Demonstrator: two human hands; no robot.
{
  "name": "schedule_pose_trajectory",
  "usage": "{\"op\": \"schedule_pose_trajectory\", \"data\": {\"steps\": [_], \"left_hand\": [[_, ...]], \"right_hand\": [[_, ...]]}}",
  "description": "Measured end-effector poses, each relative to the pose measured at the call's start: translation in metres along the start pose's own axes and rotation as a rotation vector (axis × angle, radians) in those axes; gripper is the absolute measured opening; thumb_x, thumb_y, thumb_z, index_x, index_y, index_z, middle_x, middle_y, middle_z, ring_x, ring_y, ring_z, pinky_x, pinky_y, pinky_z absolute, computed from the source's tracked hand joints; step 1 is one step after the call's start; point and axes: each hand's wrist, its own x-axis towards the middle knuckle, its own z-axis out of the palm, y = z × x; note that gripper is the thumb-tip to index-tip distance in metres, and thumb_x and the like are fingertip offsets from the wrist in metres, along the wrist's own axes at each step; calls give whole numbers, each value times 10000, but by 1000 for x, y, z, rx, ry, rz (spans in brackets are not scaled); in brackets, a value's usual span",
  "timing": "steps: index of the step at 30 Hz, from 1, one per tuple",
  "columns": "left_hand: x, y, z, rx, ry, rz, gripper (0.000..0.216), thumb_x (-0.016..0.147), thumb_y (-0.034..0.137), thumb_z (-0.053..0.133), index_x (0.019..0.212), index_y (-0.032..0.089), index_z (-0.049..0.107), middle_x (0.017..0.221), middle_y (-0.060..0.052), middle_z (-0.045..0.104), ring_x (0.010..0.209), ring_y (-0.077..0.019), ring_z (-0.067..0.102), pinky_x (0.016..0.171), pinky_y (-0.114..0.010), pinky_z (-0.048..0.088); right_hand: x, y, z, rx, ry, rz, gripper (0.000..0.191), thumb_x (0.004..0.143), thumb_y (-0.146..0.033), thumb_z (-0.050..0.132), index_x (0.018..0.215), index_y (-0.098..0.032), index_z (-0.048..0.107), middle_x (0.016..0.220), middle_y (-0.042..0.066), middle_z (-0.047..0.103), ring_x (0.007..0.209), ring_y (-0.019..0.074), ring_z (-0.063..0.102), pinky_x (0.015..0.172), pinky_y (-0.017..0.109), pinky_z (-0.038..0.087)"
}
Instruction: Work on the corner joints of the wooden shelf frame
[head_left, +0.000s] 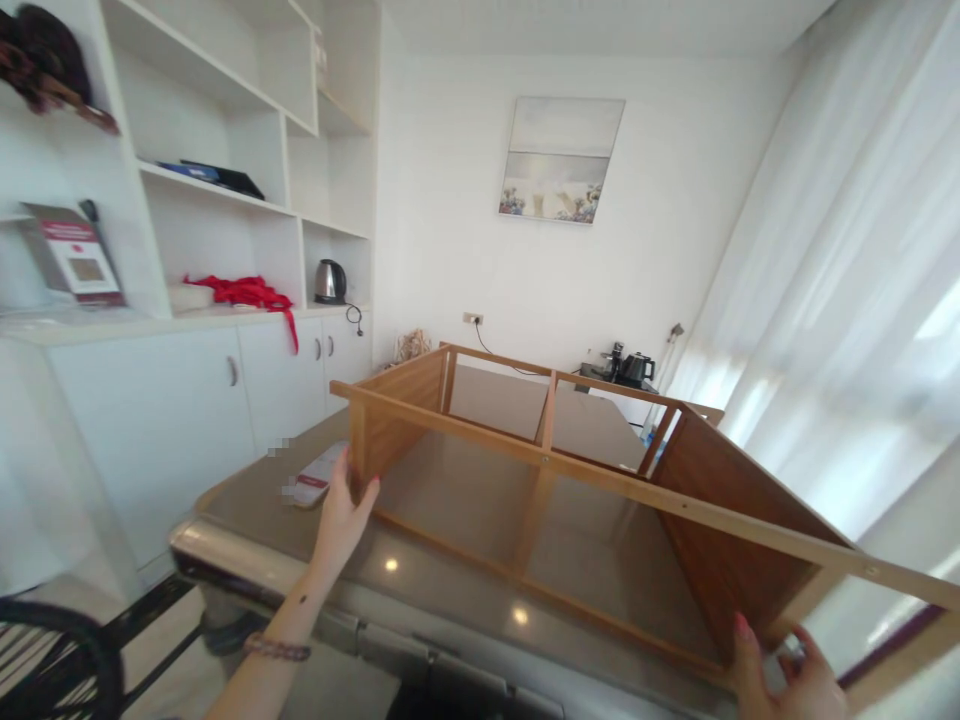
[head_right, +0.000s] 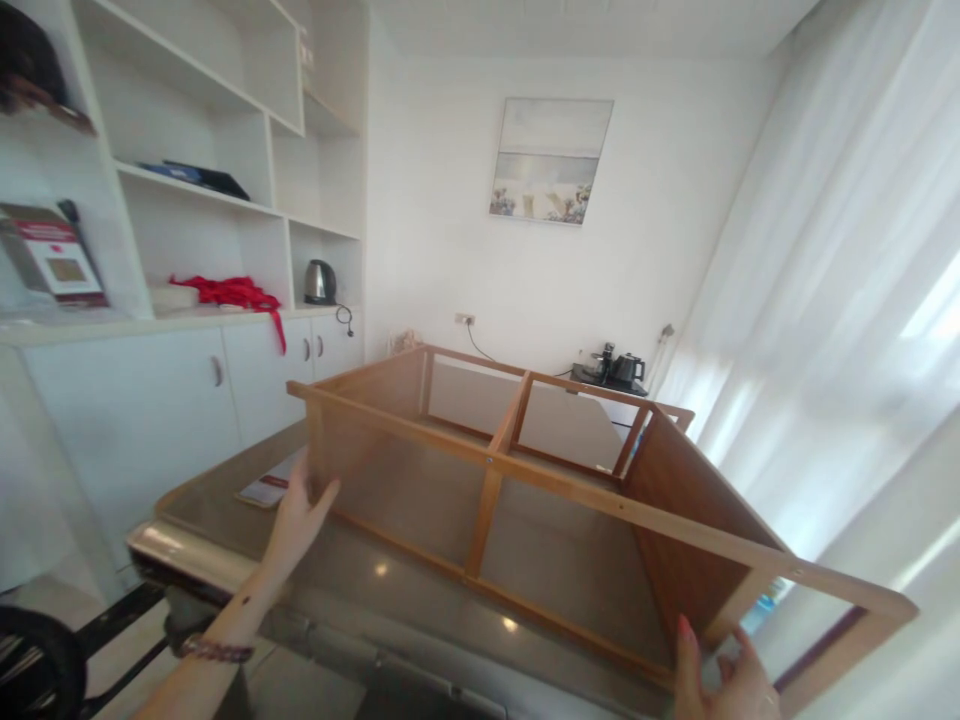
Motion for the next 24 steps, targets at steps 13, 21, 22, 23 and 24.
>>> {"op": "schedule_pose_trajectory", "data": {"steps": [13, 21, 22, 23, 24], "left_hand": [[-5, -6, -6, 126, -89, -40, 426, 859, 512, 488, 1175, 229, 527, 885, -45, 674, 815, -262, 673, 770, -386, 544], [-25, 19, -1, 120, -92, -93, 544, 835, 537, 526, 1278, 221, 519, 997, -73, 711, 857, -271, 694, 796, -391, 545], [-27, 21, 0, 117, -94, -97, 551, 837, 531, 529, 1289, 215, 514, 1020, -80, 711, 879, -272, 695, 813, -392, 543], [-29, 22, 0, 116, -94, -101, 559, 839, 524, 533, 1297, 204, 511, 1044, -89, 710, 899, -275, 694, 828, -394, 540], [-31, 24, 1, 114, -95, -105, 565, 842, 516, 535, 1303, 191, 509, 1061, -98, 709, 916, -277, 694, 841, -394, 537]], "right_hand": [[19, 14, 8, -5, 18, -190, 666, 840, -789, 275, 969, -178, 505, 831, 116, 610, 842, 303, 563, 764, 419, 390], [58, 26, 15, -11, -31, -224, 633, 841, -768, 285, 946, -176, 480, 835, 111, 591, 834, 281, 552, 788, 431, 390], [61, 26, 17, -12, -34, -224, 634, 835, -769, 286, 945, -175, 478, 834, 113, 589, 821, 278, 550, 779, 429, 393], [65, 26, 18, -12, -39, -222, 635, 827, -769, 293, 946, -173, 477, 830, 114, 587, 798, 273, 548, 766, 426, 397], [68, 27, 19, -11, -47, -217, 633, 819, -765, 303, 950, -171, 478, 827, 114, 586, 768, 264, 545, 752, 422, 401]]}}
